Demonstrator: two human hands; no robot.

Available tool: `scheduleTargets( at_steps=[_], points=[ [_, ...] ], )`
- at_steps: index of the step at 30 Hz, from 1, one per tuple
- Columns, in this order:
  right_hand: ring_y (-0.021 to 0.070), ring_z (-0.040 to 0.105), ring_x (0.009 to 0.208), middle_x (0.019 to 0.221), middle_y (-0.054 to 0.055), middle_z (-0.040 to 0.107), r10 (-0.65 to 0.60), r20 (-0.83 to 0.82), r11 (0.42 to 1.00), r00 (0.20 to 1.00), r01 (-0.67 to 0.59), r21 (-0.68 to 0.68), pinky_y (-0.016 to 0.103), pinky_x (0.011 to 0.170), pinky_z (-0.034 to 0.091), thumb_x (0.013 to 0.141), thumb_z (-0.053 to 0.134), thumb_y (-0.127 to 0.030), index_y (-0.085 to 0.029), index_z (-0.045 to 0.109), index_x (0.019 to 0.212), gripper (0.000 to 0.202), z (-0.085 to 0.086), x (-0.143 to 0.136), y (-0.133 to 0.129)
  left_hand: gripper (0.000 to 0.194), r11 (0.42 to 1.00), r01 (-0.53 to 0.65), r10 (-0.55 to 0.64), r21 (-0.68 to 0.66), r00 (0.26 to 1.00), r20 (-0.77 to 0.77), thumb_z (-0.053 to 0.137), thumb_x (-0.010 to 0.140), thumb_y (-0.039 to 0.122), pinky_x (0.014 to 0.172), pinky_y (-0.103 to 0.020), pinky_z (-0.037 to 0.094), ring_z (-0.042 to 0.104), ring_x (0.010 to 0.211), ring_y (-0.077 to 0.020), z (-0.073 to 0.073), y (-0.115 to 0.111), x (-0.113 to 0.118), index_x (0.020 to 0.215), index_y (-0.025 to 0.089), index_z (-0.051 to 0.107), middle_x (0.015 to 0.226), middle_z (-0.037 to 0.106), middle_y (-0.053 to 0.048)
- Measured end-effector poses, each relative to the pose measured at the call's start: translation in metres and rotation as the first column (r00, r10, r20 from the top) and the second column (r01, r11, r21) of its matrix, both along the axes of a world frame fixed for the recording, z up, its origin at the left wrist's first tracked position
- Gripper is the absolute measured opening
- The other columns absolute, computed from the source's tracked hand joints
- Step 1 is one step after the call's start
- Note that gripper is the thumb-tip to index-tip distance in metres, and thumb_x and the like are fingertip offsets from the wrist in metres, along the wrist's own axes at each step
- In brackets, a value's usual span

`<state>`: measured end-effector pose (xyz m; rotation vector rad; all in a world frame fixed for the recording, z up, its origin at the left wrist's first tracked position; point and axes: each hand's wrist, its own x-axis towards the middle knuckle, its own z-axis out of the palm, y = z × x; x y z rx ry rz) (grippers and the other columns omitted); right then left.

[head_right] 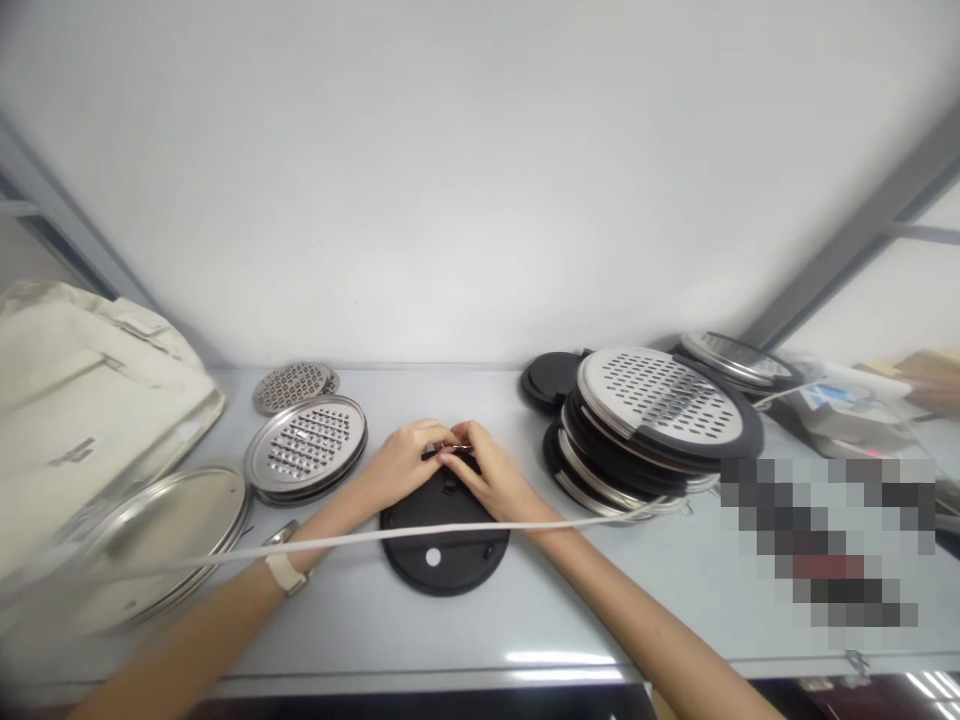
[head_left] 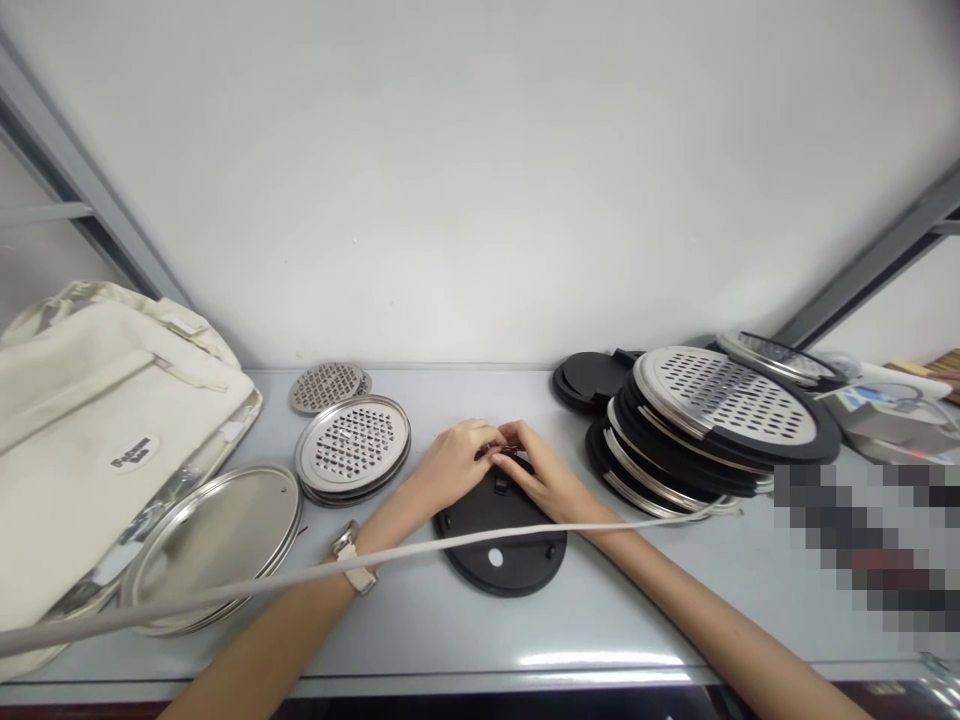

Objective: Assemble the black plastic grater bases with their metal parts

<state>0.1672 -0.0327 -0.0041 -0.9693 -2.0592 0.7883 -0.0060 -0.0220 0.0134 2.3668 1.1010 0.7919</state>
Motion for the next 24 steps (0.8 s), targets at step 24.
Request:
scheduleTargets(
  at_steps=[24],
  points=[
    [0.0166, 0.049, 0.081, 0.088, 0.004, 0.052, -0.044, 0.04, 0.998, 0.998, 0.043, 0.039, 0.032, 0.077, 0.041, 0.094, 0.033, -0.023, -0.021, 0.045, 0.093, 0.012, -0.003, 0.0, 0.001, 0.021, 0.999, 0.037, -0.037, -0.002, 0.997, -0.062, 0.047, 0.089, 0.019, 0.083, -0.028, 0.042, 0.059, 0.086, -0.0159, 0.015, -0.008, -0.013, 0.096, 0.021, 0.067, 0.091, 0.066, -0.002]
  ],
)
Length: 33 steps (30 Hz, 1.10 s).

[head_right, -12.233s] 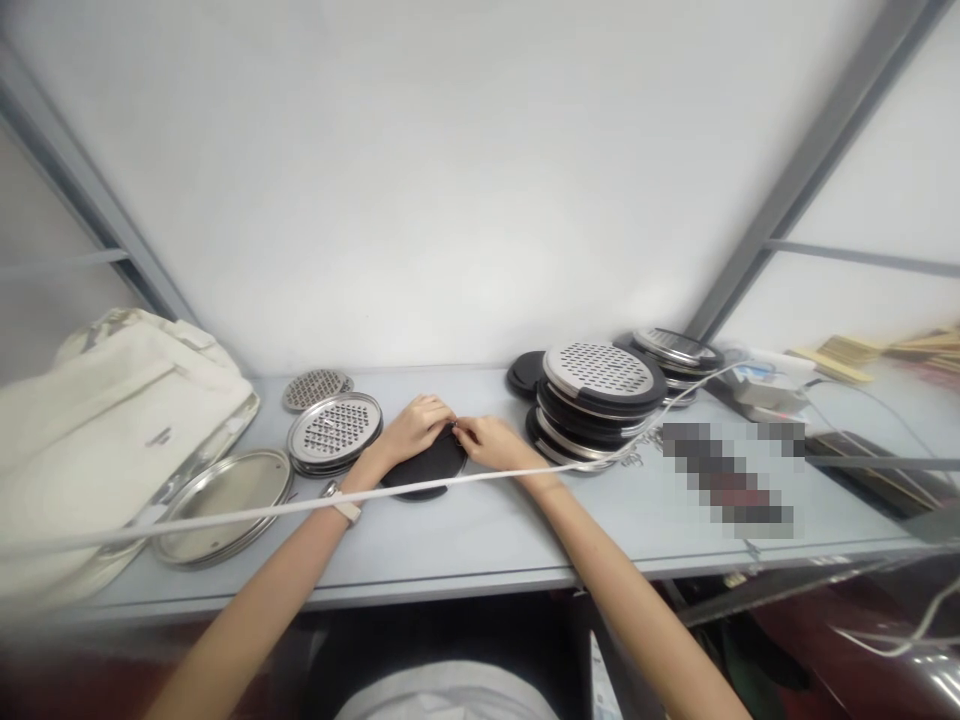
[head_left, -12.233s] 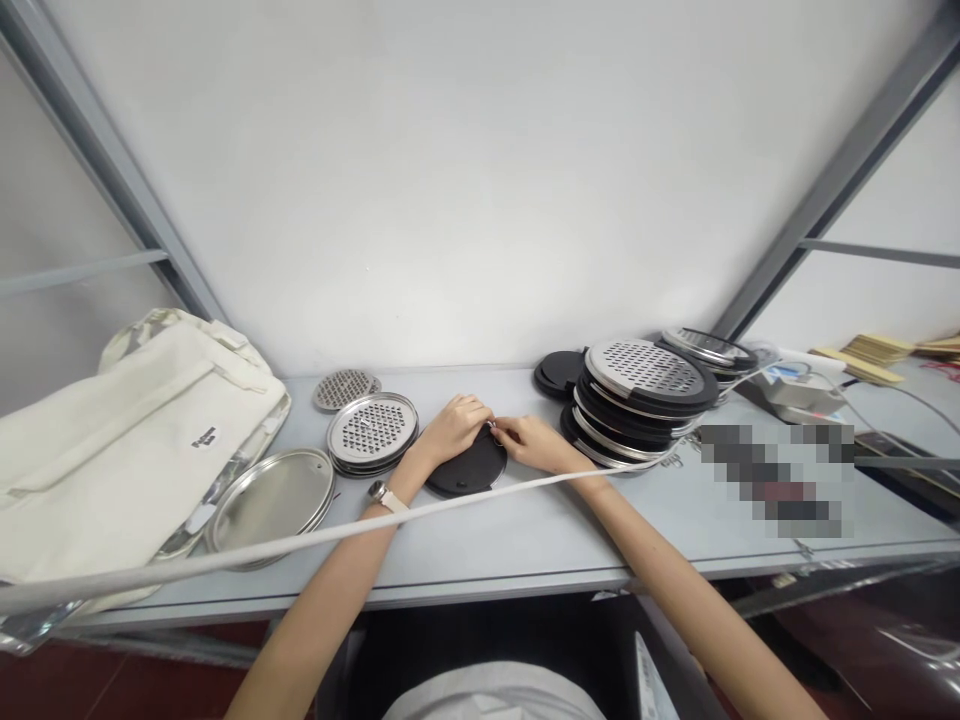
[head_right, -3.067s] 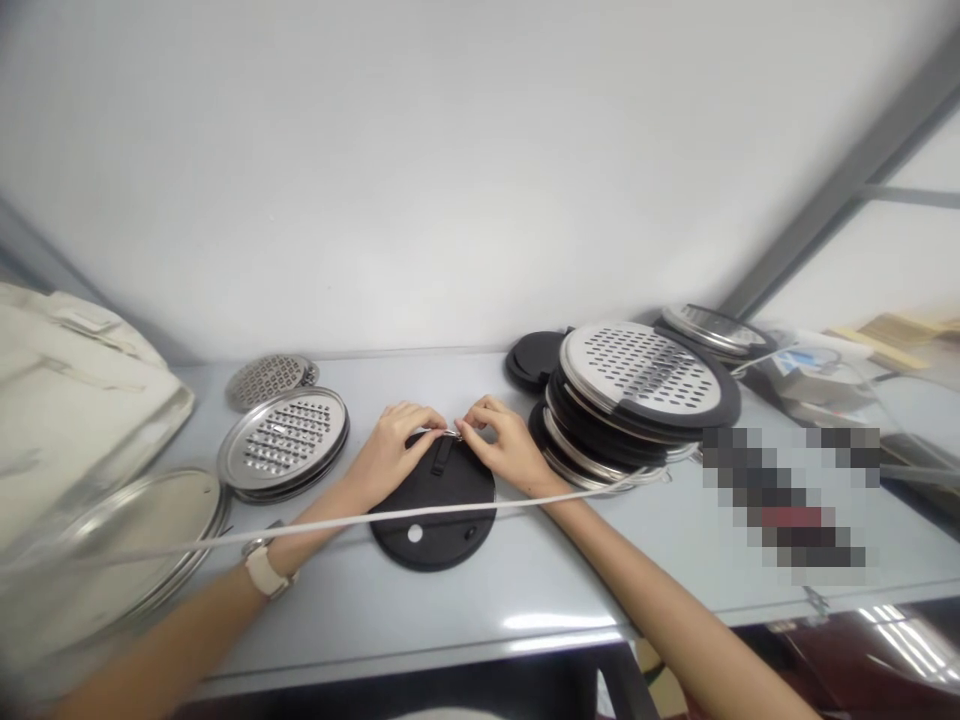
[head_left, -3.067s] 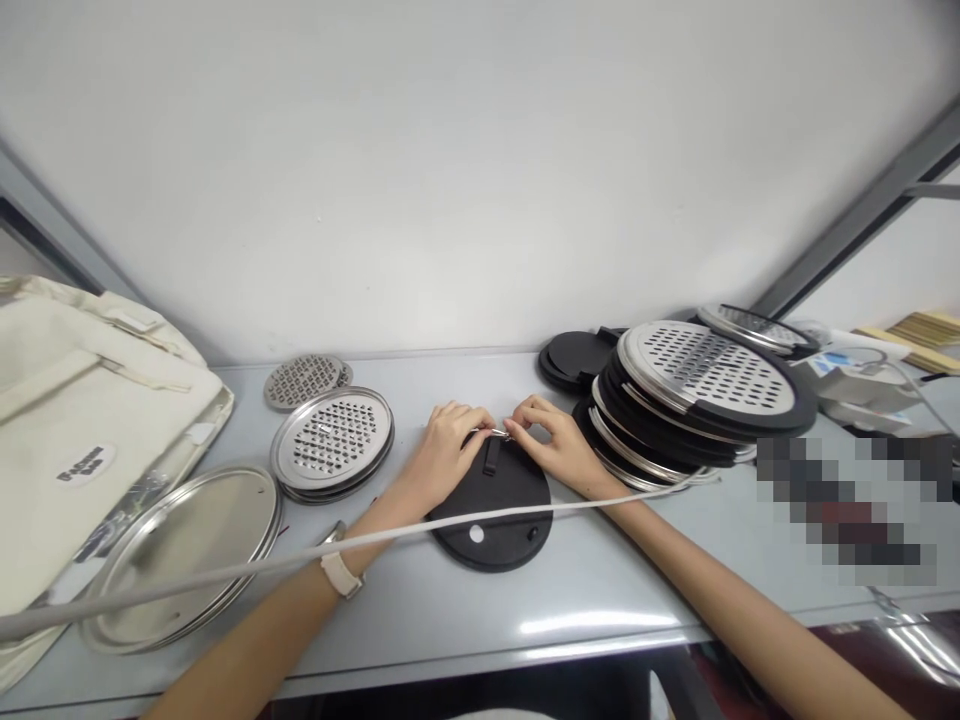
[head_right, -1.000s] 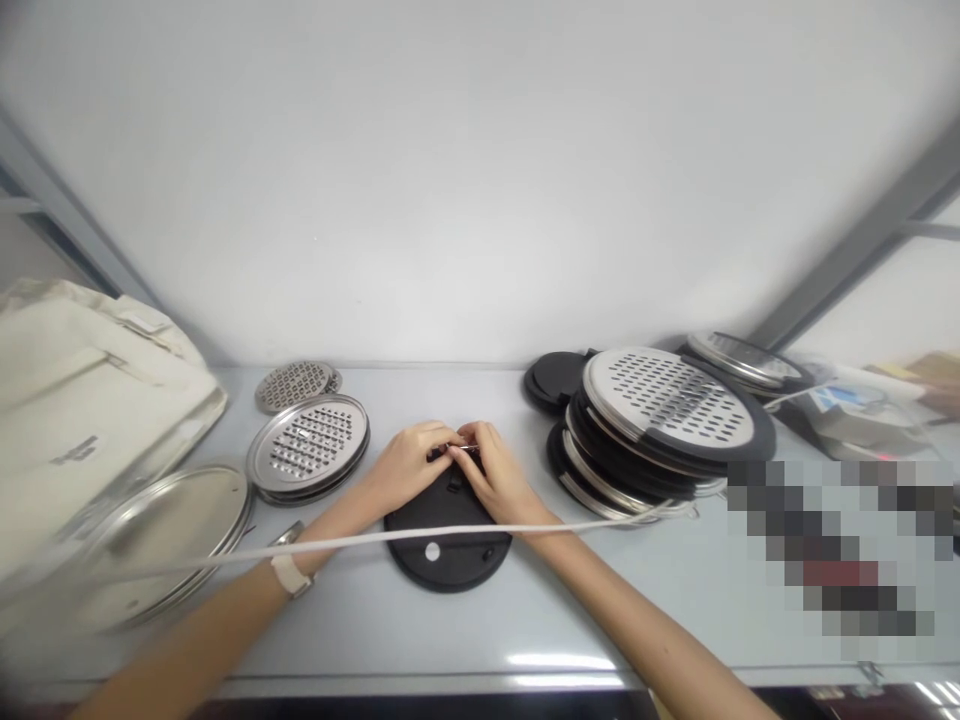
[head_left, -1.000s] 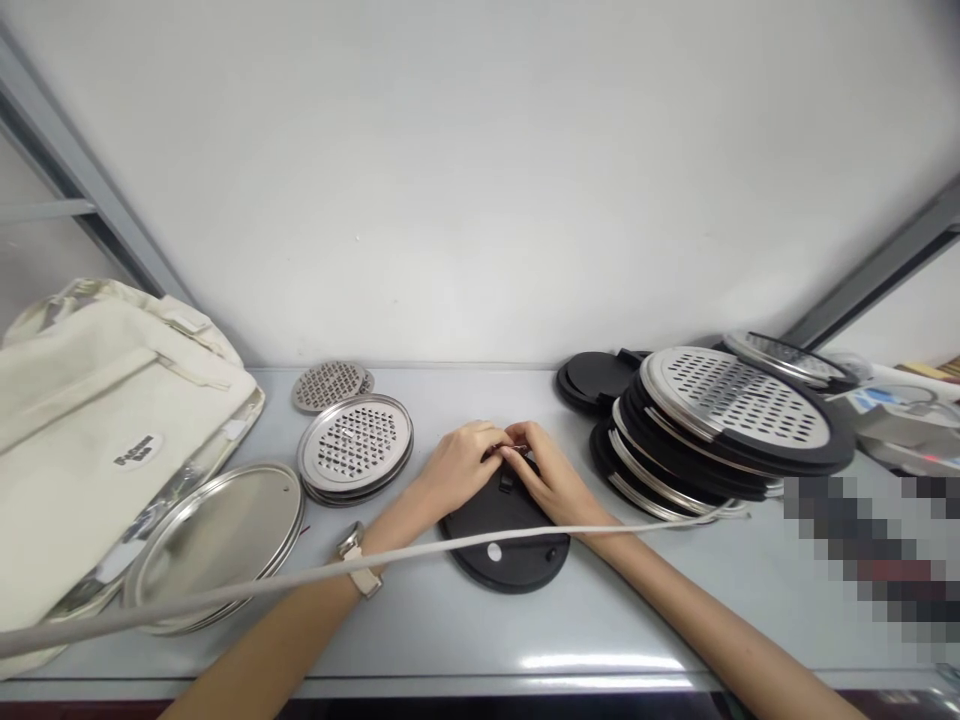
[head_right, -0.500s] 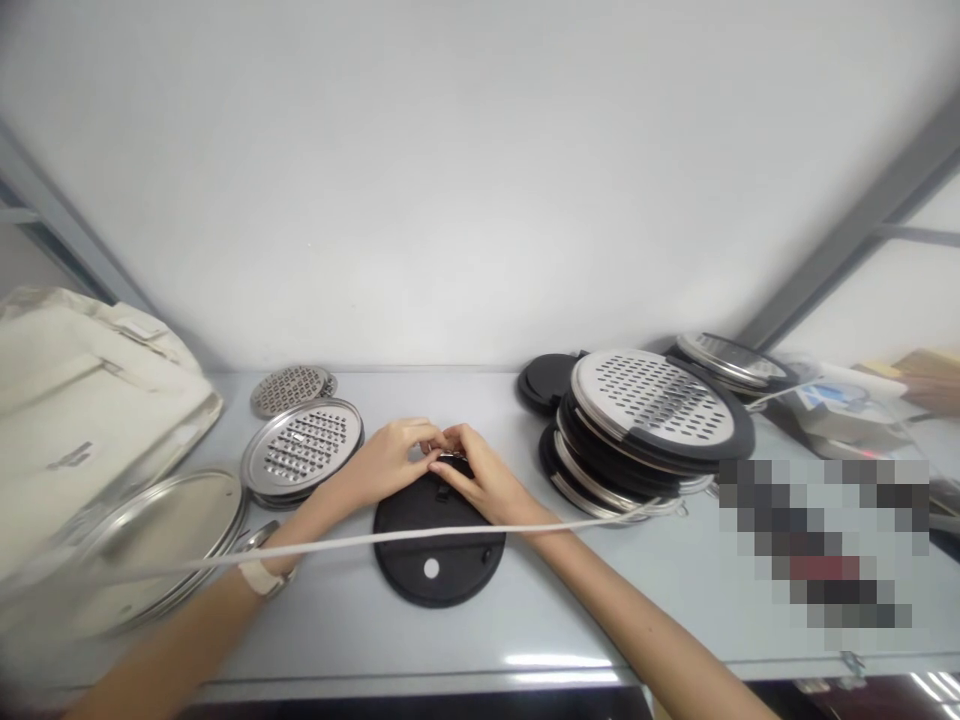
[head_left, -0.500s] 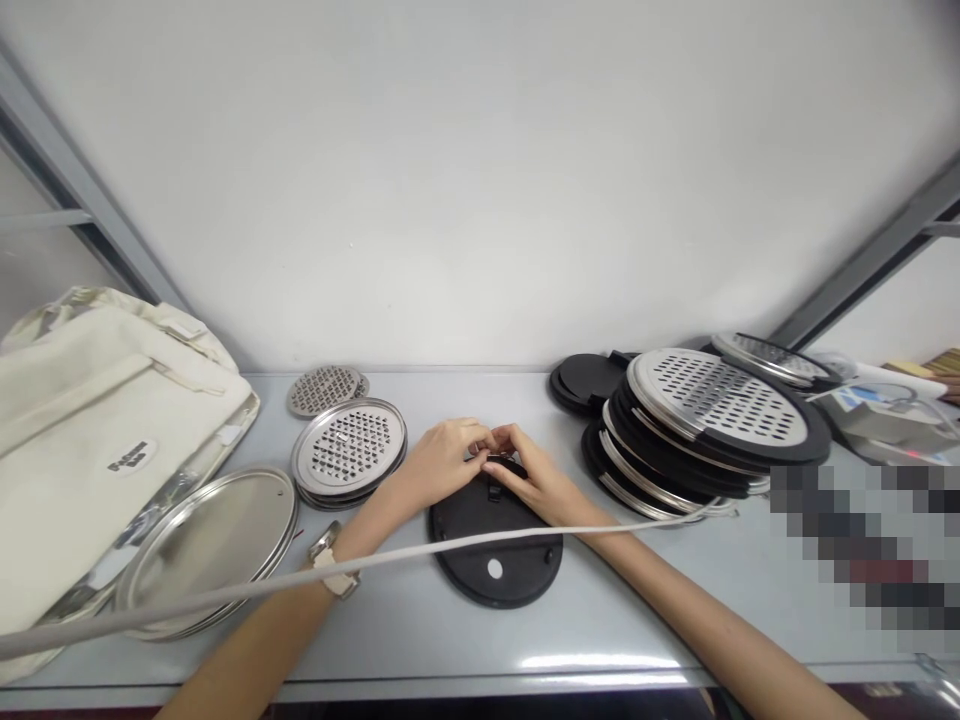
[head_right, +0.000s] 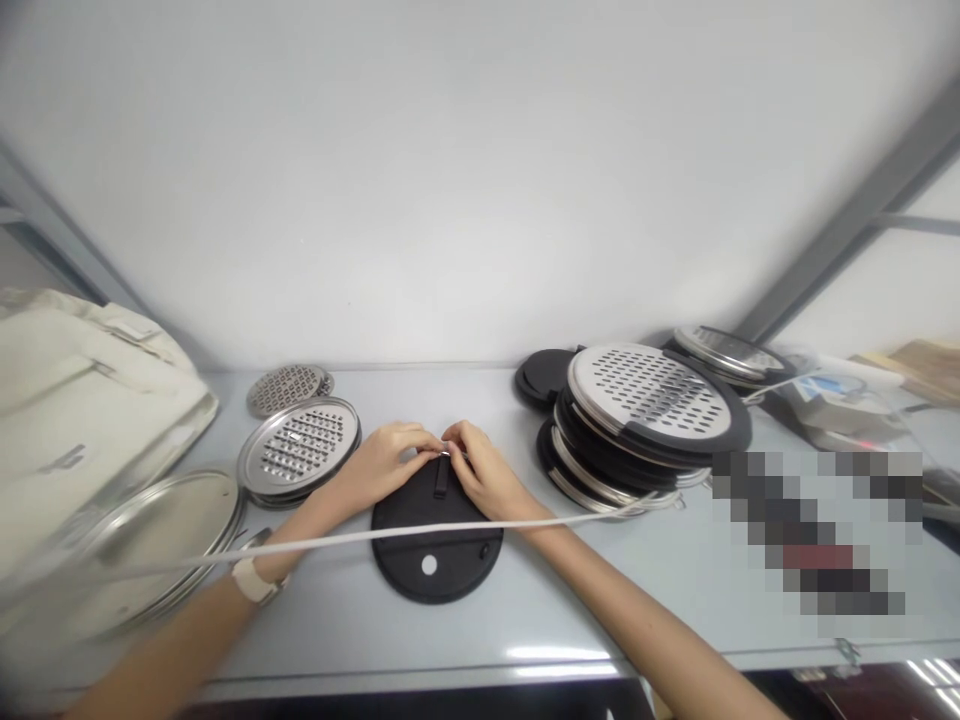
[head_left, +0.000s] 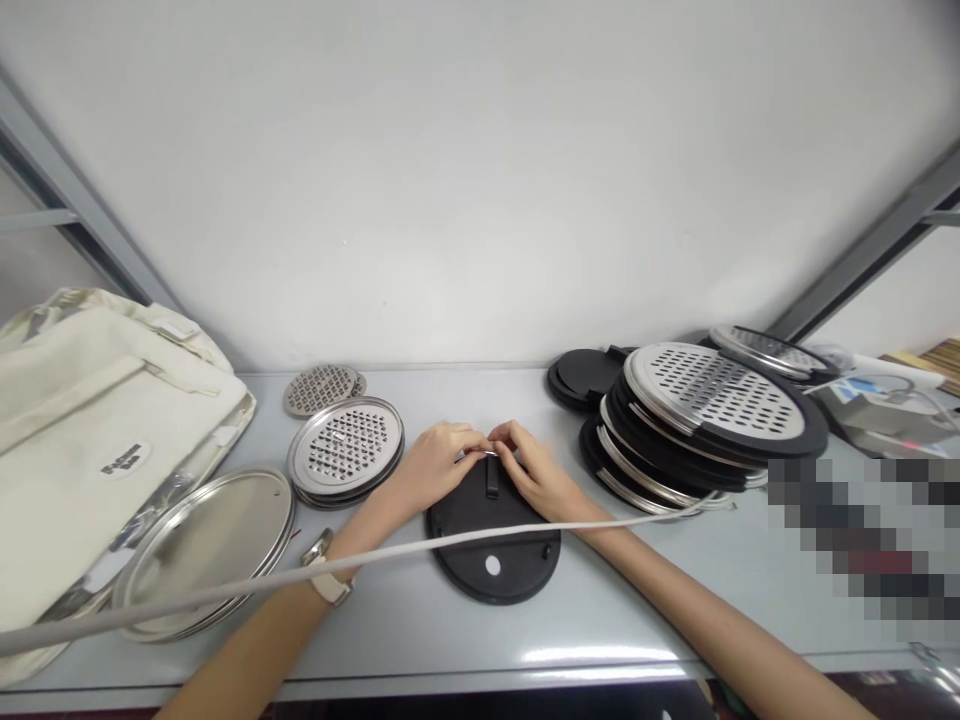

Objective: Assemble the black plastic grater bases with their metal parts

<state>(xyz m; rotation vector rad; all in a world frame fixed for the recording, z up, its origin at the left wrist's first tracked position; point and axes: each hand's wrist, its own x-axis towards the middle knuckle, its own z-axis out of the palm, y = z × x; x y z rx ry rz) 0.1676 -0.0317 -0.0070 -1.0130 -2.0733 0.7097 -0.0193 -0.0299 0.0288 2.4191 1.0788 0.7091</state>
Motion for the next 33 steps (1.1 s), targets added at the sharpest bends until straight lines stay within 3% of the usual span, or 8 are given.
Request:
scheduleTargets(
  at_steps=[5, 14, 33],
  points=[
    [0.0166, 0.049, 0.081, 0.087, 0.003, 0.053, -0.056, 0.003, 0.998, 0.998, 0.056, -0.014, 0.031, 0.077, 0.041, 0.094, 0.035, -0.025, -0.02, 0.046, 0.09, 0.013, -0.002, 0.0, 0.001, 0.02, 1.0, 0.006, -0.006, -0.009, 1.0, 0.006, 0.048, 0.089, 0.019, 0.085, -0.028, 0.042, 0.058, 0.087, -0.0161, 0.001, 0.0, -0.001, 0.095, 0.021, 0.068, 0.091, 0.067, -0.002],
    [0.016, 0.05, 0.071, 0.078, 0.001, 0.055, -0.044, 0.017, 0.997, 0.999, 0.045, -0.068, 0.029, 0.069, 0.041, 0.095, 0.034, -0.033, -0.021, 0.047, 0.088, 0.02, 0.001, 0.0, -0.001, 0.019, 0.998, 0.036, -0.031, -0.057, 0.996, 0.088, 0.05, 0.088, 0.017, 0.082, -0.029, 0.043, 0.054, 0.089, -0.0167, -0.002, 0.002, -0.003, 0.095, 0.021, 0.067, 0.084, 0.065, -0.002],
    [0.0147, 0.051, 0.073, 0.081, 0.0, 0.055, -0.003, 0.044, 0.999, 0.999, 0.006, -0.05, 0.027, 0.07, 0.039, 0.094, 0.034, -0.028, -0.021, 0.047, 0.091, 0.015, 0.001, 0.001, -0.001, 0.018, 0.99, 0.053, -0.041, -0.13, 0.995, 0.092, 0.053, 0.087, 0.021, 0.083, -0.028, 0.044, 0.059, 0.083, -0.0146, 0.007, 0.003, -0.011, 0.092, 0.021, 0.071, 0.086, 0.067, -0.003]
  ],
)
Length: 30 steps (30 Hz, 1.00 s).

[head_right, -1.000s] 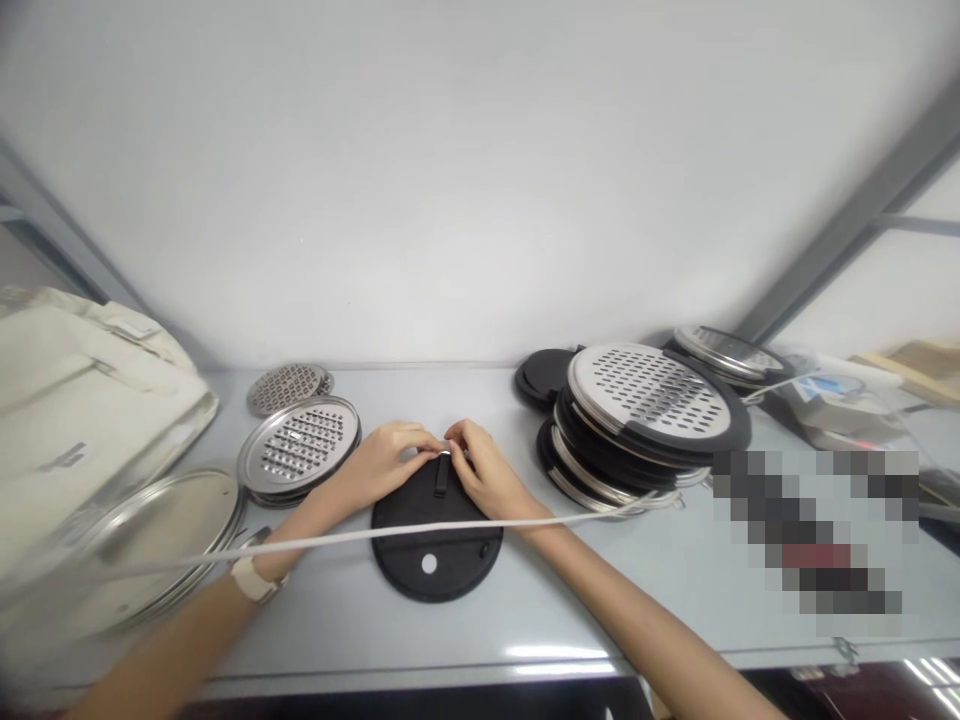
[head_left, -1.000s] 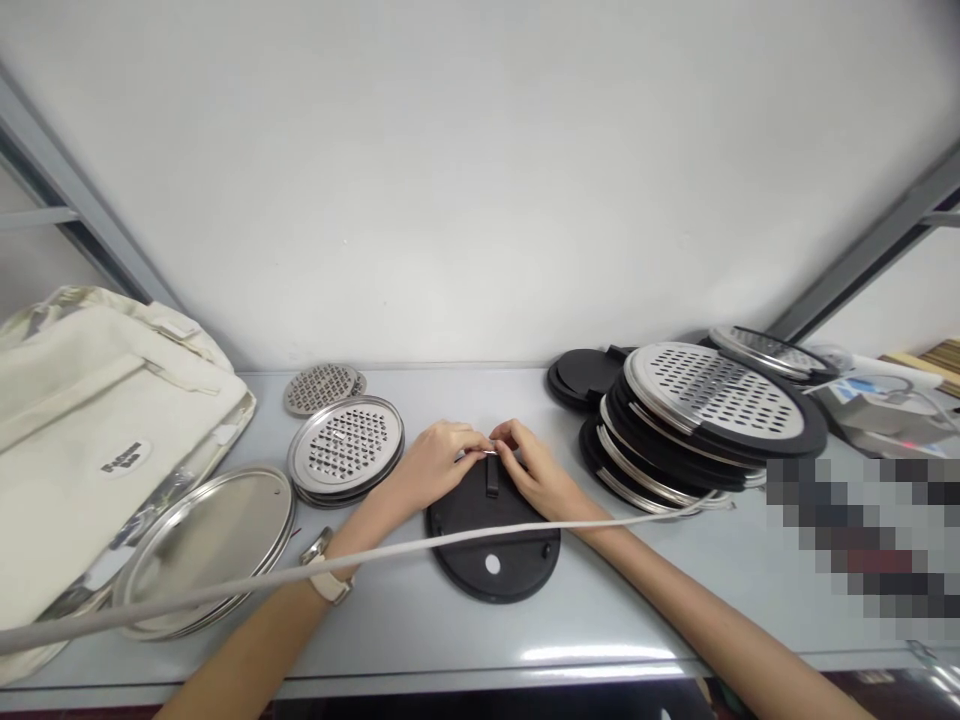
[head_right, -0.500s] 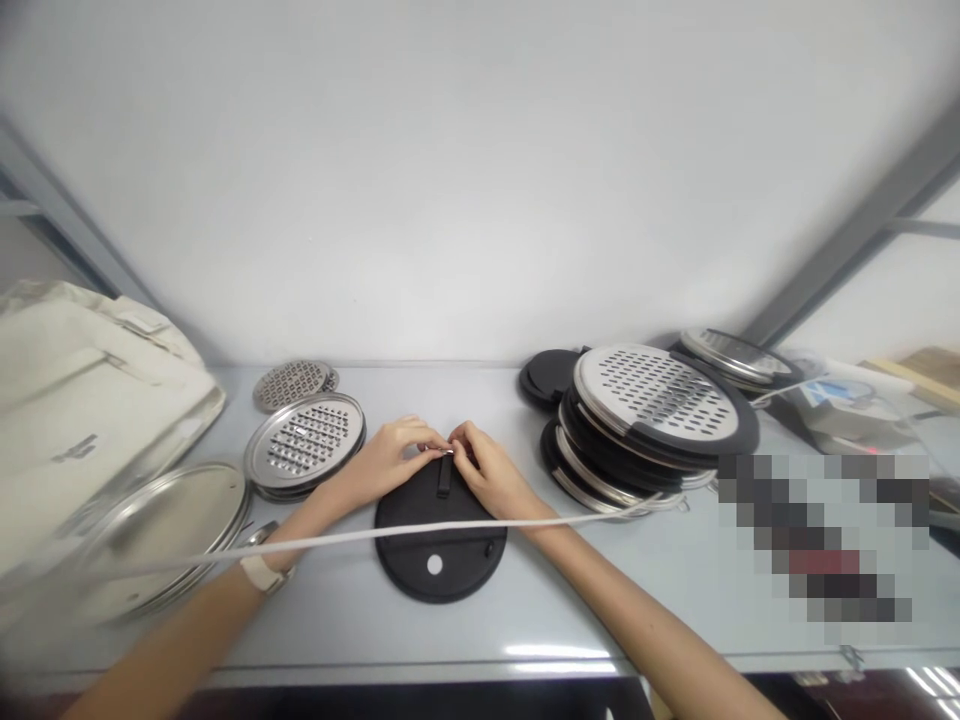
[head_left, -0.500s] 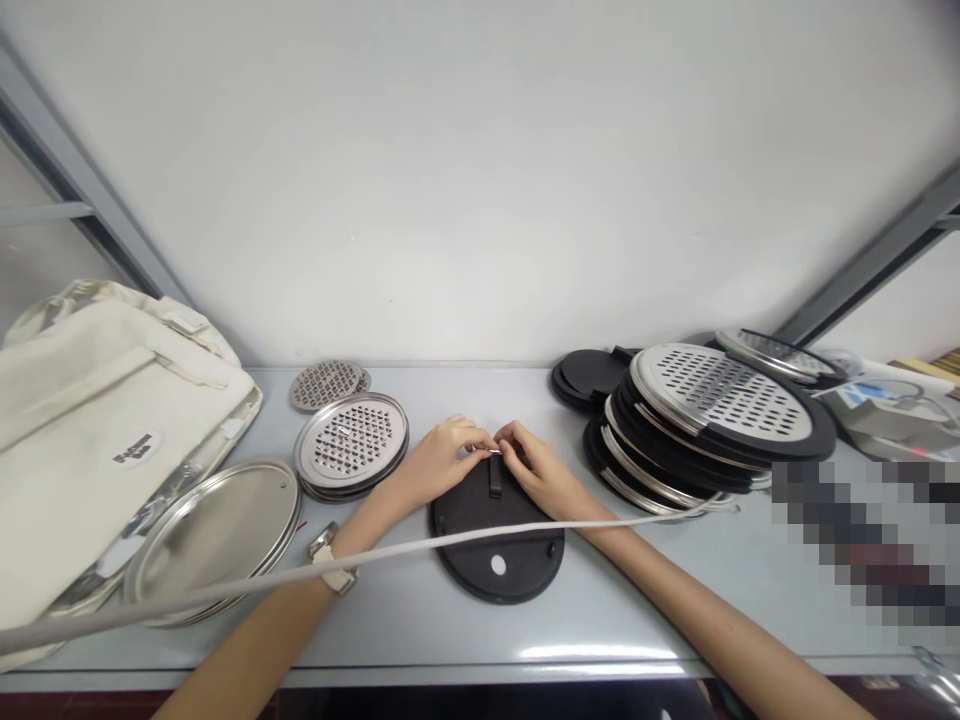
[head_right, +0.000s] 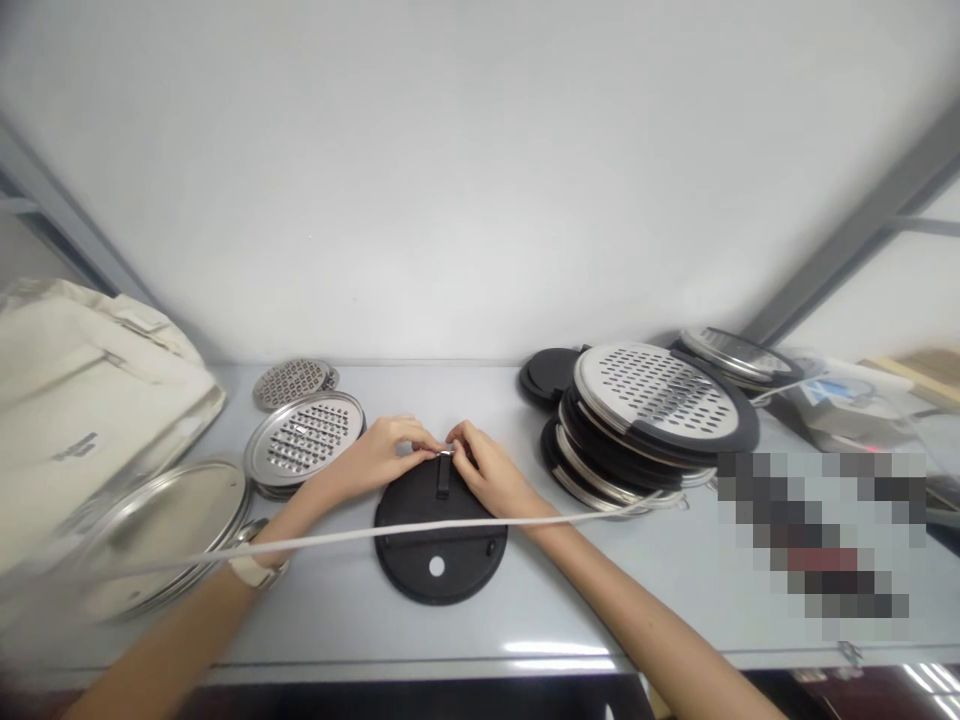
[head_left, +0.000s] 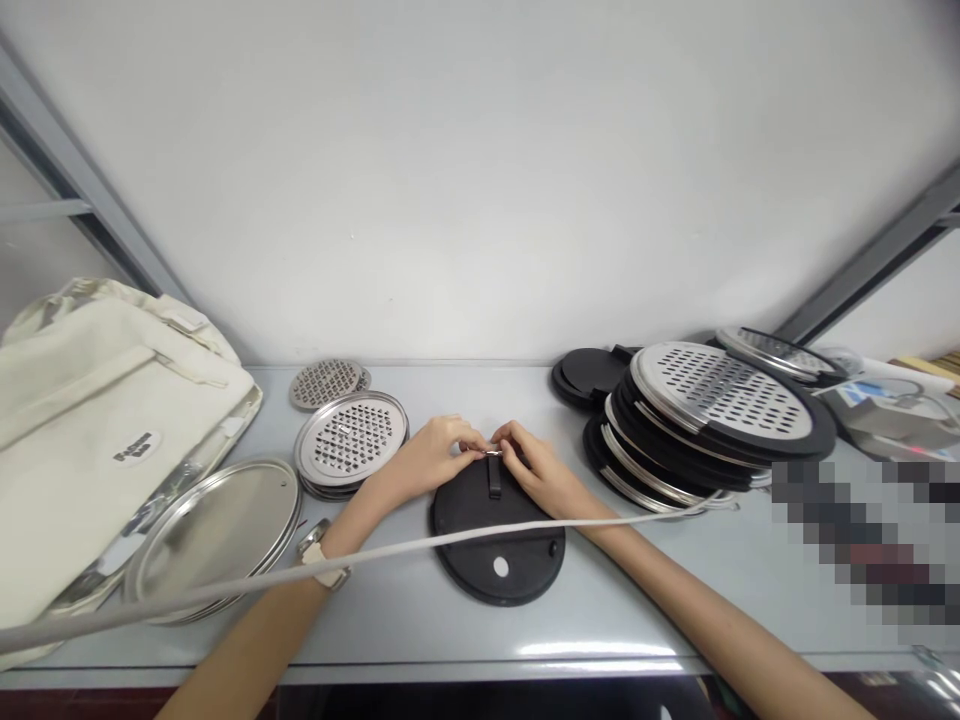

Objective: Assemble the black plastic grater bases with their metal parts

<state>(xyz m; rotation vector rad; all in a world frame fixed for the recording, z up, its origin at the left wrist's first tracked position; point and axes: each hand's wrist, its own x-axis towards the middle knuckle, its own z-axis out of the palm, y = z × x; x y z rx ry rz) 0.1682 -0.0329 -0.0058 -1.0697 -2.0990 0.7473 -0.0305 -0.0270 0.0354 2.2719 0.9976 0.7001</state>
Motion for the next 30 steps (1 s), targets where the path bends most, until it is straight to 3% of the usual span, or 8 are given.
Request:
scheduleTargets(
  at_steps=[10, 22, 30],
  points=[
    [0.0159, 0.051, 0.073, 0.08, 0.002, 0.057, 0.009, 0.0, 1.0, 1.0, -0.009, -0.006, 0.029, 0.07, 0.041, 0.095, 0.034, -0.033, -0.021, 0.049, 0.089, 0.02, 0.0031, -0.0007, -0.0016, 0.019, 0.998, 0.016, -0.015, 0.057, 1.0, -0.02, 0.05, 0.088, 0.019, 0.084, -0.028, 0.044, 0.058, 0.085, -0.0149, -0.0003, -0.0019, 0.0033, 0.088, 0.019, 0.069, 0.086, 0.066, -0.003],
    [0.0163, 0.053, 0.077, 0.082, 0.003, 0.057, 0.032, 0.011, 0.999, 0.999, -0.032, 0.009, 0.029, 0.072, 0.041, 0.094, 0.032, -0.027, -0.021, 0.048, 0.089, 0.018, 0.0029, -0.0006, -0.0001, 0.018, 0.999, 0.006, -0.006, 0.039, 1.0, 0.01, 0.053, 0.087, 0.019, 0.085, -0.029, 0.044, 0.059, 0.085, -0.0151, -0.003, -0.0017, 0.005, 0.089, 0.019, 0.07, 0.088, 0.068, -0.004],
    [0.0162, 0.053, 0.076, 0.083, 0.002, 0.058, 0.028, 0.031, 1.0, 0.999, -0.028, 0.006, 0.029, 0.072, 0.041, 0.095, 0.033, -0.03, -0.021, 0.048, 0.09, 0.018, 0.0019, -0.0003, -0.0003, 0.018, 0.996, 0.029, -0.023, 0.088, 0.998, -0.063, 0.053, 0.087, 0.017, 0.084, -0.028, 0.042, 0.059, 0.083, -0.0145, -0.0034, 0.0006, -0.0001, 0.086, 0.019, 0.07, 0.085, 0.068, -0.002]
  ],
)
